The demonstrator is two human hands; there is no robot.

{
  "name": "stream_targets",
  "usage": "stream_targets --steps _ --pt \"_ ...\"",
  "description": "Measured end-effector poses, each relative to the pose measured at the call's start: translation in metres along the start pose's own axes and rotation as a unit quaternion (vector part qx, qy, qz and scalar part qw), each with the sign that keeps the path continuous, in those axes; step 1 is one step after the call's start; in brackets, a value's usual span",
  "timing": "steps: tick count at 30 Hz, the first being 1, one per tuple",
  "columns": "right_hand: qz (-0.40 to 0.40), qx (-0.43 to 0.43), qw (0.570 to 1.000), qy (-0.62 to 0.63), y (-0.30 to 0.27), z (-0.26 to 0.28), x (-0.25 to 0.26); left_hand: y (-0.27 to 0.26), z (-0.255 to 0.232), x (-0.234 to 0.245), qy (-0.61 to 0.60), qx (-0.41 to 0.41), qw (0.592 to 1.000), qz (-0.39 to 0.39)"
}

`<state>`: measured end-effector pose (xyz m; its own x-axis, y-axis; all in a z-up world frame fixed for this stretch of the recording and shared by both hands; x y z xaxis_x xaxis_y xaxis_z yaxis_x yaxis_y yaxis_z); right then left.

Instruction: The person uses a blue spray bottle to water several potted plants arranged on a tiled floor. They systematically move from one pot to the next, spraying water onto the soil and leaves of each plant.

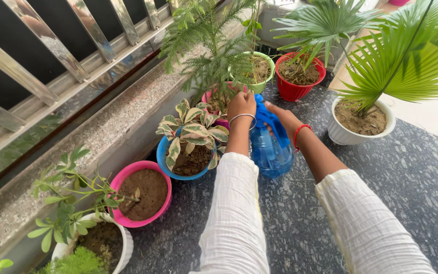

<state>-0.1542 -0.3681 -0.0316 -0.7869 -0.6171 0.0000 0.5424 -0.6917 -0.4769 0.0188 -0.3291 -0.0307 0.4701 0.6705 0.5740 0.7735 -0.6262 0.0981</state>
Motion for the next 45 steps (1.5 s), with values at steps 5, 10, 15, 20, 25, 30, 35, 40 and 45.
stream_targets --steps 5,10,15,20,25,30,35,40,45 --pt "0.055 0.019 0.998 -0.028 0.007 0.004 -0.008 -0.015 -0.009 0.017 0.003 0.006 1.0 0.02" --pt "0.066 0.031 0.996 -0.051 0.027 -0.005 -0.012 -0.029 -0.005 0.032 0.018 0.029 0.999 0.006" --pt "0.073 0.049 0.995 -0.05 0.038 -0.006 -0.019 -0.02 0.01 0.024 0.036 0.019 0.999 -0.031" --pt "0.076 0.055 0.995 -0.044 0.031 0.003 -0.026 -0.019 0.014 0.03 0.069 -0.009 0.996 -0.049" --pt "0.071 0.051 0.994 -0.064 0.035 0.003 -0.03 -0.022 0.005 0.044 0.103 -0.026 0.992 -0.068" --pt "0.079 0.057 0.994 -0.045 0.055 -0.003 -0.031 -0.023 0.007 0.047 0.101 -0.001 0.992 -0.073" --pt "0.073 0.049 0.991 -0.099 0.053 -0.008 -0.023 -0.026 0.014 0.04 0.08 0.005 0.994 -0.07" --pt "0.055 0.021 0.994 -0.09 0.028 -0.003 -0.019 -0.033 0.007 0.03 0.056 0.006 0.997 -0.051" --pt "0.042 0.015 0.992 -0.121 0.031 -0.004 -0.019 -0.033 0.009 0.031 0.032 0.011 0.998 -0.051"
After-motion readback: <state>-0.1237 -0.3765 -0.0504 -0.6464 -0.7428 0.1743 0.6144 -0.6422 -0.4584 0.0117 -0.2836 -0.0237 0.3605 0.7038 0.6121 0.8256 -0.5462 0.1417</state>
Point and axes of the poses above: each hand's wrist, its own y-axis towards the middle knuckle, its own x-axis out of the back of the hand, z = x × y, the point moved 6 cm from there along y, towards the middle knuckle, and after that the axes turned 4 degrees about y, right-handed, at the moved point
